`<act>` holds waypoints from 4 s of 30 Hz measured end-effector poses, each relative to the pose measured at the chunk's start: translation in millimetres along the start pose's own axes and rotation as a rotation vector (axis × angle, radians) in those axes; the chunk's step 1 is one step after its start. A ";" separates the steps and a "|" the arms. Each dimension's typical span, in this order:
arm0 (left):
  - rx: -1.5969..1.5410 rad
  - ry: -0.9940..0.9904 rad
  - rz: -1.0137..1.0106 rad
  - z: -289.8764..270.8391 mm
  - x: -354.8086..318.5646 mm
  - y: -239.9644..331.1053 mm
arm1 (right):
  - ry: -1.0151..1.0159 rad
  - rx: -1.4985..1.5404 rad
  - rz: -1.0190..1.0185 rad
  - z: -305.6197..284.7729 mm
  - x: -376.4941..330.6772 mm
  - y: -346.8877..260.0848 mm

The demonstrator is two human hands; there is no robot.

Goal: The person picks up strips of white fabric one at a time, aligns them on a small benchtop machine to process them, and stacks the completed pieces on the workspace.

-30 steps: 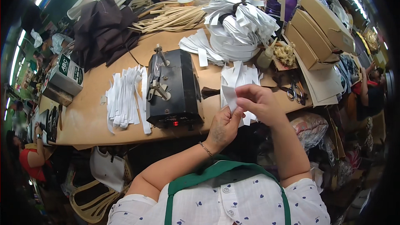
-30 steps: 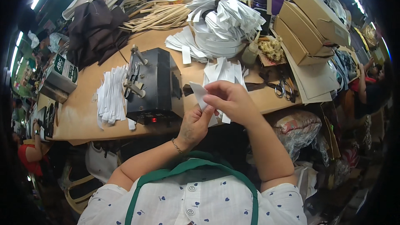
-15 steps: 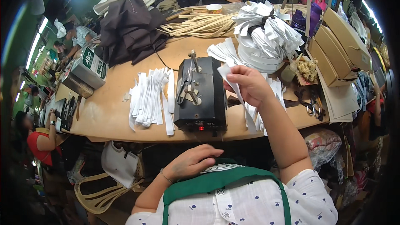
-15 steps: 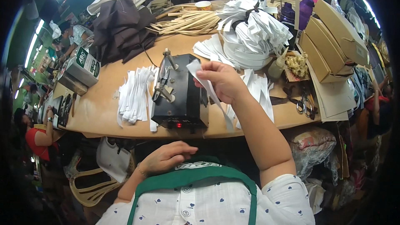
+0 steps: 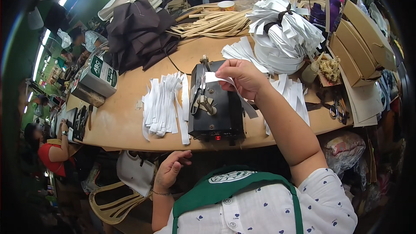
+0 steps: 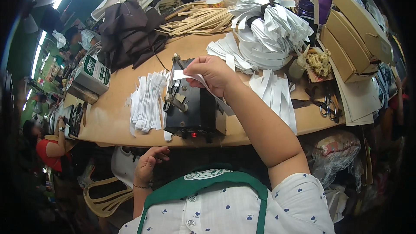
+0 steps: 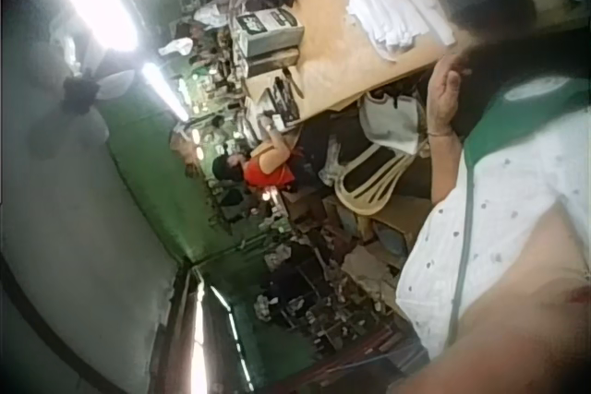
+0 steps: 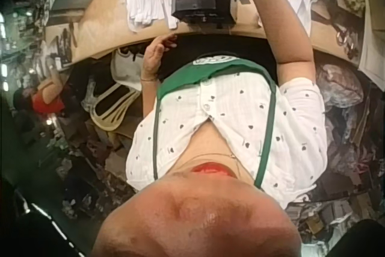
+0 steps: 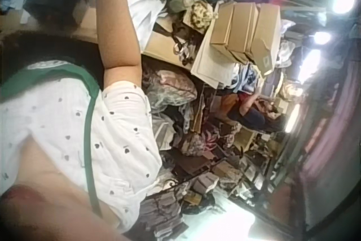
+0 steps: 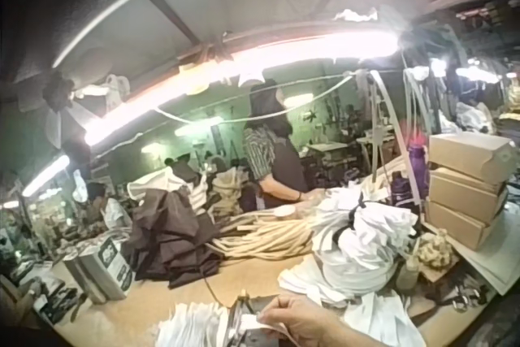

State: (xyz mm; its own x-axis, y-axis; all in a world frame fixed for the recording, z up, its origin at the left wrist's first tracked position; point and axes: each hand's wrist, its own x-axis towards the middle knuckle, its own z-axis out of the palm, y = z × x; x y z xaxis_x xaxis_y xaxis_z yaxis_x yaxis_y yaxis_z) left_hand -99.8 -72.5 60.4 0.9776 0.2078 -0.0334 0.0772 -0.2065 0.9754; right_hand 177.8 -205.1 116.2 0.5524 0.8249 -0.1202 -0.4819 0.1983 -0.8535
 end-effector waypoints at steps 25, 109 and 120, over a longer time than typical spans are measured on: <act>0.926 0.352 -0.220 -53.0 215.4 -63.5 | 0.588 -0.180 -0.593 -32.1 -132.2 -15.9; -0.241 -0.153 0.131 21.1 27.5 29.0 | -0.038 0.076 -0.073 -6.6 -0.2 3.6; -1.106 -0.568 -0.494 145.1 85.2 44.4 | -0.332 0.181 -0.223 -11.8 -115.6 22.1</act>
State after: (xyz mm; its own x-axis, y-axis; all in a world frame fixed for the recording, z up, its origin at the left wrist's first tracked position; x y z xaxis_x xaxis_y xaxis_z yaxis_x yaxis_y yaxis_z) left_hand 15.3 -202.6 69.3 0.8595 -0.4439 -0.2534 0.5097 0.7084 0.4882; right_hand 111.3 -302.3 105.2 0.4225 0.8707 0.2518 -0.5034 0.4564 -0.7337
